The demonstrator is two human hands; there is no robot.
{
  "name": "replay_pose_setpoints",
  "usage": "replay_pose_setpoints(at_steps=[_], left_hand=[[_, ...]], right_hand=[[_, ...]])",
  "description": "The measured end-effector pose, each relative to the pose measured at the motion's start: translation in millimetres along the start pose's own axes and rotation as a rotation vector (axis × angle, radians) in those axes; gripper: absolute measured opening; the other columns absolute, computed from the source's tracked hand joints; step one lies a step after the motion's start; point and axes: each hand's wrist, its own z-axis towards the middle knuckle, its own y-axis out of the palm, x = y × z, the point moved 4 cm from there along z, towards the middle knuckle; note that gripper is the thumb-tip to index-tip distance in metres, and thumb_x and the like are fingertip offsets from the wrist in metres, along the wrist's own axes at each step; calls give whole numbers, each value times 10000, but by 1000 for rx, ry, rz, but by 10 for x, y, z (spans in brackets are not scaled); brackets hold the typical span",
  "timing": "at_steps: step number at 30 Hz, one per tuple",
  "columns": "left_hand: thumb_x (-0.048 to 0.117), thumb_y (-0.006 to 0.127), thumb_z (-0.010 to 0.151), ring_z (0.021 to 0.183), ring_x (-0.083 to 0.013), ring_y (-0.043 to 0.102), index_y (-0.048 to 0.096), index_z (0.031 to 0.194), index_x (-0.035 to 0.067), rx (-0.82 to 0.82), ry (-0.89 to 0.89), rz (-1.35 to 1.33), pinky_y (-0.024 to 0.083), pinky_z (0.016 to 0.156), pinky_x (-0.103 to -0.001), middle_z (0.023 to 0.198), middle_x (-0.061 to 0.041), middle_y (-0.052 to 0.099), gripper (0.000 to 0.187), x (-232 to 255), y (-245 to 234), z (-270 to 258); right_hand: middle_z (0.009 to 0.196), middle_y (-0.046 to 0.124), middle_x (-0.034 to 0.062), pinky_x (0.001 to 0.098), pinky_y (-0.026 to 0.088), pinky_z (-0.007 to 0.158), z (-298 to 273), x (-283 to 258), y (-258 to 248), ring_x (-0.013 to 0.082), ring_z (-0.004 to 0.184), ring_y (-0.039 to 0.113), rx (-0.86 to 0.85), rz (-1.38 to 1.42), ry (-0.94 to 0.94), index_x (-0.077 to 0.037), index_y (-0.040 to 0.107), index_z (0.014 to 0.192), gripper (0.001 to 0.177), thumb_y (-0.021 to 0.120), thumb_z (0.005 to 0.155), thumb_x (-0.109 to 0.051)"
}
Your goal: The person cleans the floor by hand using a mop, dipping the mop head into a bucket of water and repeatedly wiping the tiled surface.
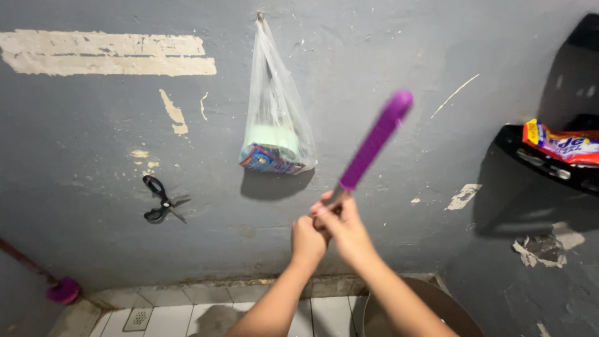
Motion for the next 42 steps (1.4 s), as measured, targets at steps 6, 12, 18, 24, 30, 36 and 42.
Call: replay_pose_setpoints(at_steps=[6,12,18,24,30,36,42], left_hand=[[140,641,844,636,-98,521,604,718,8,96,68,-162,459,551,-344,650,-24,579,186,85,-198,304],[70,664,796,537,-113,594,630,713,13,111,-17,-549,494,489,-292,638,-21,640,106,379,-408,449],[12,707,776,423,-69,398,525,645,64,166,-105,-625,287,392,-264,554,21,479,231,657,-738,450],[-34,694,763,398,-66,334,496,626,87,149,-15,-770,242,394,-260,527,30,440,270,834,-1050,365],[-41,682,770,394,-68,332,503,609,86,164,-10,-787,267,393,-257,528,28,439,273,857,-1435,182],[-47,667,788,415,-76,352,479,591,84,191,-6,-810,278,401,-260,533,20,434,303,444,-1773,138],[-33,672,776,425,-93,385,430,572,122,121,-199,-767,309,433,-265,527,27,440,353,-353,-1810,-193]], right_hand=[[1365,600,143,367,404,1142,66,16,260,228,1307,547,-156,-275,-400,-49,421,1467,486,589,1037,-201],[1536,436,168,408,375,1160,14,-19,383,265,1408,453,-194,-233,-302,-85,319,1573,657,591,1013,-296],[1522,490,144,412,431,1107,-176,296,396,278,1375,534,-309,-70,-144,-162,115,1614,776,556,1003,-344],[1432,591,186,438,446,1093,-283,743,619,331,1346,566,-431,-425,-195,-79,390,1526,715,699,886,-160],[1249,653,190,422,478,996,-361,1268,906,322,1209,616,-417,-576,28,-99,461,1351,515,711,910,-189],[980,694,139,432,517,841,-249,1813,1200,281,911,667,-433,-533,83,-71,508,1131,286,682,953,-212],[1030,704,155,431,520,871,-394,2530,1260,303,970,680,-421,-605,185,-100,561,1156,285,683,953,-258]])
